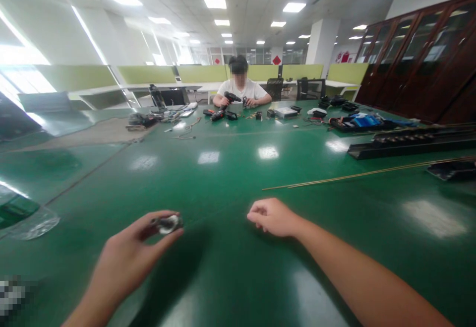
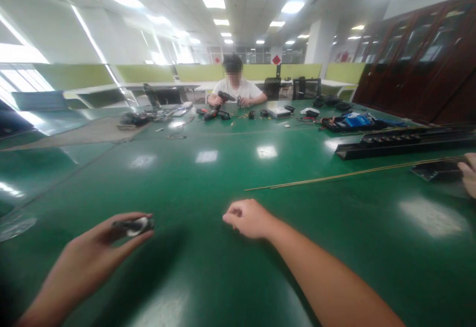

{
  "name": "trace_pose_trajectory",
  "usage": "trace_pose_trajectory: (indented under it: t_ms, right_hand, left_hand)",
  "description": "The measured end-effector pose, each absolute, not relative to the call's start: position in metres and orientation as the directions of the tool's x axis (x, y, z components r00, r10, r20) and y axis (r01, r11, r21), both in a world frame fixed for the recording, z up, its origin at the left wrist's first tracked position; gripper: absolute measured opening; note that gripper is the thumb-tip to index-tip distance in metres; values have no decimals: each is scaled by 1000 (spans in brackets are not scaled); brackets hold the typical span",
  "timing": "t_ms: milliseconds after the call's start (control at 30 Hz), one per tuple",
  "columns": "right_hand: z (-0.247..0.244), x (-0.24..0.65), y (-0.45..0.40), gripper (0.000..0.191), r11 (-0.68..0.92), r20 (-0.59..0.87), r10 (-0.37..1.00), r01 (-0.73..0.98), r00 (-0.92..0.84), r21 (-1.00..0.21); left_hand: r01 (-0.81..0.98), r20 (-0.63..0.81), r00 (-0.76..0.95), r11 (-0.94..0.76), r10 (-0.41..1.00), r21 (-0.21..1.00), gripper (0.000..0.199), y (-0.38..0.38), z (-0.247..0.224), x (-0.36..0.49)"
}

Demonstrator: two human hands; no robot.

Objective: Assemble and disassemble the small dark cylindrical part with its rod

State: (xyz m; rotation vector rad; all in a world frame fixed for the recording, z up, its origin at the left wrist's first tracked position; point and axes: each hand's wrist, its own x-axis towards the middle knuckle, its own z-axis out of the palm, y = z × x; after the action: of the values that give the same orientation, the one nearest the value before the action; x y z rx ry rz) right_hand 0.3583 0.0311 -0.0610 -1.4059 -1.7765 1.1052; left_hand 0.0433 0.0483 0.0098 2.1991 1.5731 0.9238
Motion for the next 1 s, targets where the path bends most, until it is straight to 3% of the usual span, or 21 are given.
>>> trace_pose_trajectory:
  t_ms: [67, 167, 433, 667, 867, 1000]
  right_hand:
    - [-65, 371, 37, 13, -13, -109, 969, 396, -221, -918]
    - [-69, 386, 42, 15, -11, -90, 979, 393, -185, -920]
    - [-77, 372, 39, 36, 237, 176, 968, 408, -181, -882]
    - [-73, 371, 38, 31, 229, 176, 970, 386, -169, -893]
    - [-75, 374, 38, 38, 264, 231, 963, 297, -140, -918]
    - [-76, 373, 37, 32, 303, 269, 953, 361, -143, -882]
  left_hand:
    - [635, 231, 324, -392, 917, 665, 34, 66, 3, 82]
    - [501, 208, 460, -445, 863, 742, 23, 87, -13, 142]
    - [425, 279, 576, -573, 769, 701, 21, 88, -53, 175]
    - [367, 318, 613, -616, 724, 697, 23, 93, -56, 172]
    - [277, 349, 658, -646, 667, 712, 24, 92, -55, 172]
    - [292, 345, 649, -641, 678, 709, 23, 91, -55, 172]
